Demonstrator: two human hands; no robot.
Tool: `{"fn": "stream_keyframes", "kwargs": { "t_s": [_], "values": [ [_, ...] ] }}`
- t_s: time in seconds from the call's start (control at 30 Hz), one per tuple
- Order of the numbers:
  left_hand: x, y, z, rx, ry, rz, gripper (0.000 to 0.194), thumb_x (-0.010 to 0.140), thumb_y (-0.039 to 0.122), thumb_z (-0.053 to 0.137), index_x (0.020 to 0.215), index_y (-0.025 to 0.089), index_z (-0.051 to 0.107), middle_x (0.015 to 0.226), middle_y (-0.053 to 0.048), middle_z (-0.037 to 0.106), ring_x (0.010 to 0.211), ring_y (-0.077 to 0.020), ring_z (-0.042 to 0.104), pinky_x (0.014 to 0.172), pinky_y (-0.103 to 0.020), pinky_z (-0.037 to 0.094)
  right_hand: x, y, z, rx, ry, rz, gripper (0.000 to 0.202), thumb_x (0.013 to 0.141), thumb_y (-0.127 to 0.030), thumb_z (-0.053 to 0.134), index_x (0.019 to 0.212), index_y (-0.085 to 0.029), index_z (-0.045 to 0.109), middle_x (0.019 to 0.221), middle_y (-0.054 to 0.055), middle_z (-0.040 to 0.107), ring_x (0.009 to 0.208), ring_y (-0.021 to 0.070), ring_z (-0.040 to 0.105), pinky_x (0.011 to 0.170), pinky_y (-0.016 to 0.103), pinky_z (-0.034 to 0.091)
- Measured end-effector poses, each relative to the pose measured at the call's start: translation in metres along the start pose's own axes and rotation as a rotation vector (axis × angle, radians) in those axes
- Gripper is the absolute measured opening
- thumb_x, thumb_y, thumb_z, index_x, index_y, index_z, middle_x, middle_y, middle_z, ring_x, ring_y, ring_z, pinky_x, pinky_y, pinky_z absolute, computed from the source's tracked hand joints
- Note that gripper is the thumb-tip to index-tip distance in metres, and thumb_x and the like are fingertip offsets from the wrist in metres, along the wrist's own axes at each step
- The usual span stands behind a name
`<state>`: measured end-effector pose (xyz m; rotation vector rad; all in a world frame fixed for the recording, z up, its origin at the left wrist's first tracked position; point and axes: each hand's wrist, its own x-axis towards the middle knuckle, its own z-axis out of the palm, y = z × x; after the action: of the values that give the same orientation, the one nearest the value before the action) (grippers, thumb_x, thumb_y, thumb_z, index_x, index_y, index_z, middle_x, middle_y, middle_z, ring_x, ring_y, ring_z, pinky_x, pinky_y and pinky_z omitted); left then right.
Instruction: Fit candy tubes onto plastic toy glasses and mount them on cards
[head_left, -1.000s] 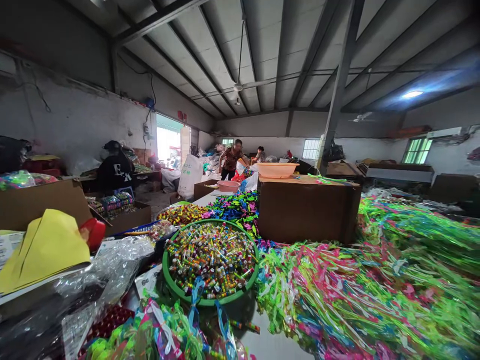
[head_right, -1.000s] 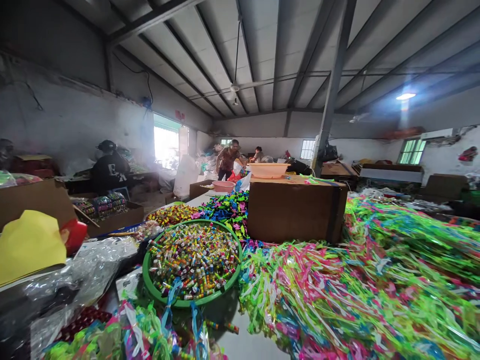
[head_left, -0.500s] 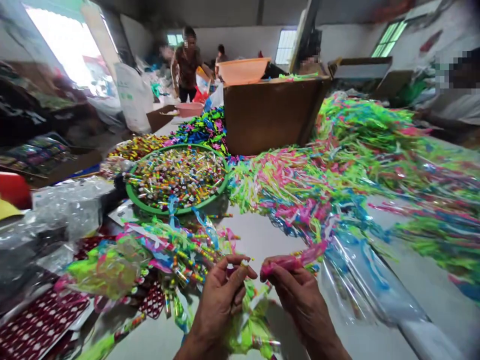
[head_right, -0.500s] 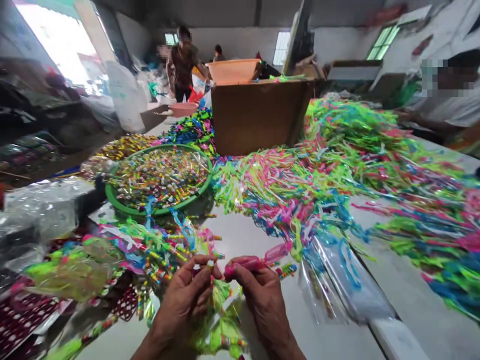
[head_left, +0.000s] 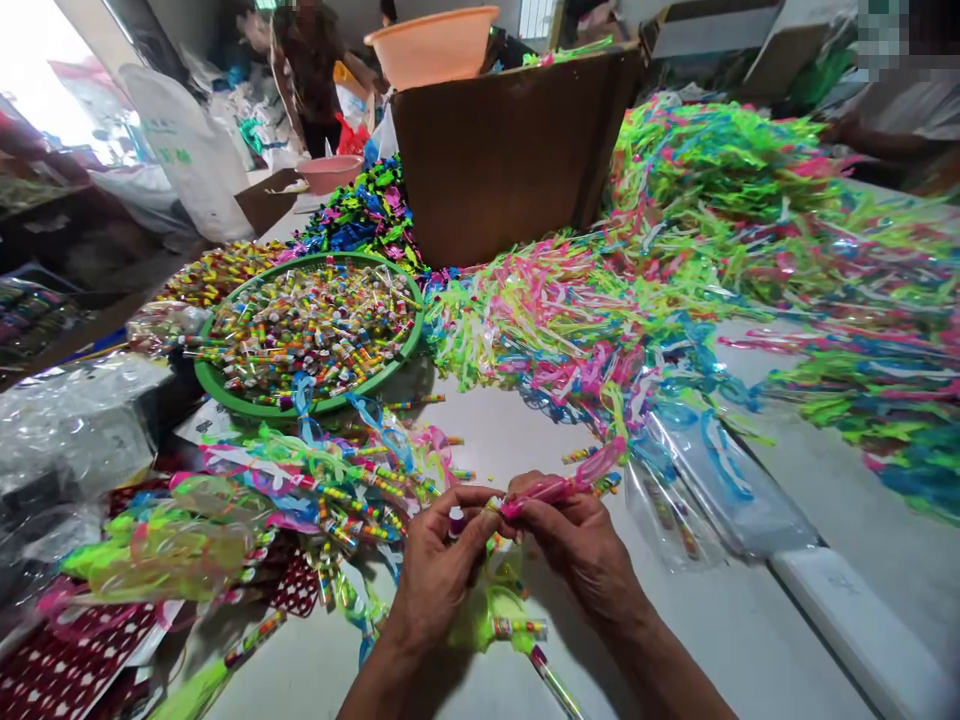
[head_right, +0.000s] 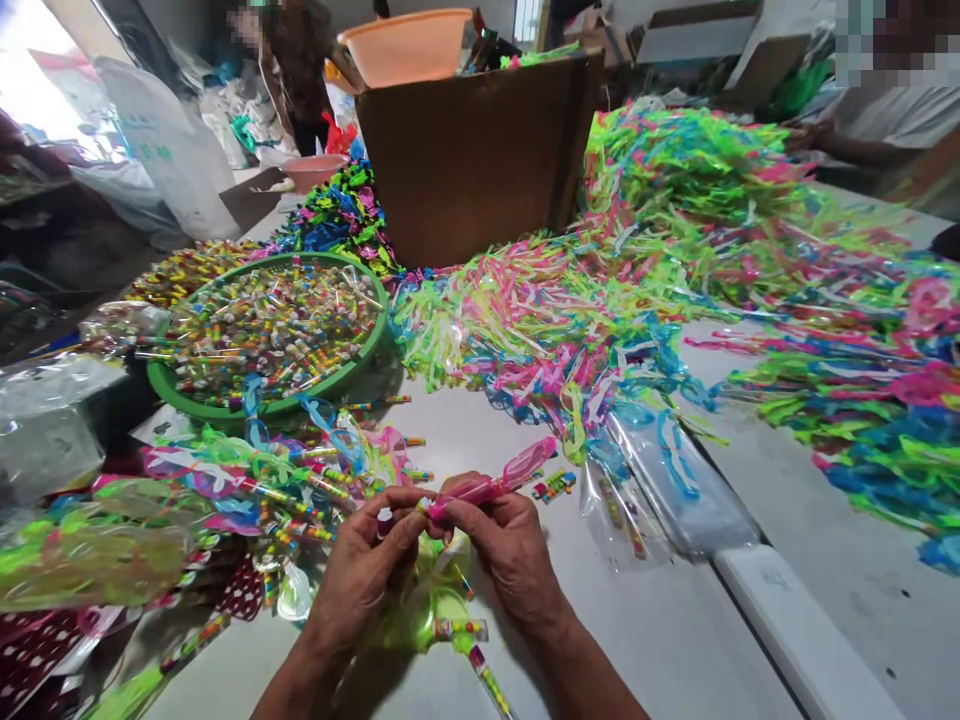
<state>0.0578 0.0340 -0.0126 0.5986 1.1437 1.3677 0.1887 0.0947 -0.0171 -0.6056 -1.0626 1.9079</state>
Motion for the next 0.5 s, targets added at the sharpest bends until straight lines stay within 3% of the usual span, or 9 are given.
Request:
{"fn": "stream_keyframes", "kwargs": {
  "t_s": [0.13,0.27,0.37,0.5],
  "values": [
    [-0.001,0.003,0.004,0.05,-0.018,0.009,0.027,0.078,0.04,0.073,0.091,0.016,0.068,0.059,0.003,0.06,0.043,-0.0035,0.041,0.053,-0.017,0.044,-0.002,-0.002,-0.005,-0.078,0.002,-0.012,0.016,0.083,-0.029,0.072,0.074,-0.016,0.072,0.075,0.002,0.061,0.067,0.014,0.056,0.065,0.025,0.047],
    [-0.003,0.002,0.002,0.2,-0.019,0.072,0.023,0.082,0.036,0.069,0.093,0.016,0.07,0.07,-0.004,0.069,0.065,-0.013,0.061,0.063,-0.02,0.049,-0.008,-0.002,-0.005,-0.123,0.024,-0.011,0.015,0.086,-0.029,0.069,0.077,-0.017,0.071,0.074,0.002,0.063,0.062,0.0135,0.058,0.06,0.024,0.049],
    [-0.004,0.001,-0.001,0.318,-0.017,0.081,0.022,0.083,0.037,0.067,0.092,0.017,0.07,0.077,-0.005,0.071,0.071,-0.0159,0.065,0.063,-0.022,0.05,-0.013,-0.003,-0.004,-0.218,0.064,-0.088,0.012,0.085,-0.027,0.069,0.079,-0.018,0.072,0.079,0.004,0.065,0.065,0.0157,0.06,0.059,0.026,0.053],
    [-0.006,0.003,0.0,0.315,-0.045,0.052,0.02,0.083,0.035,0.067,0.089,0.017,0.071,0.075,-0.005,0.07,0.071,-0.0171,0.066,0.066,-0.023,0.052,-0.016,-0.002,-0.003,-0.304,0.1,-0.151,0.011,0.084,-0.025,0.069,0.076,-0.019,0.072,0.08,0.004,0.064,0.069,0.0165,0.061,0.061,0.025,0.054]
  ]
}}
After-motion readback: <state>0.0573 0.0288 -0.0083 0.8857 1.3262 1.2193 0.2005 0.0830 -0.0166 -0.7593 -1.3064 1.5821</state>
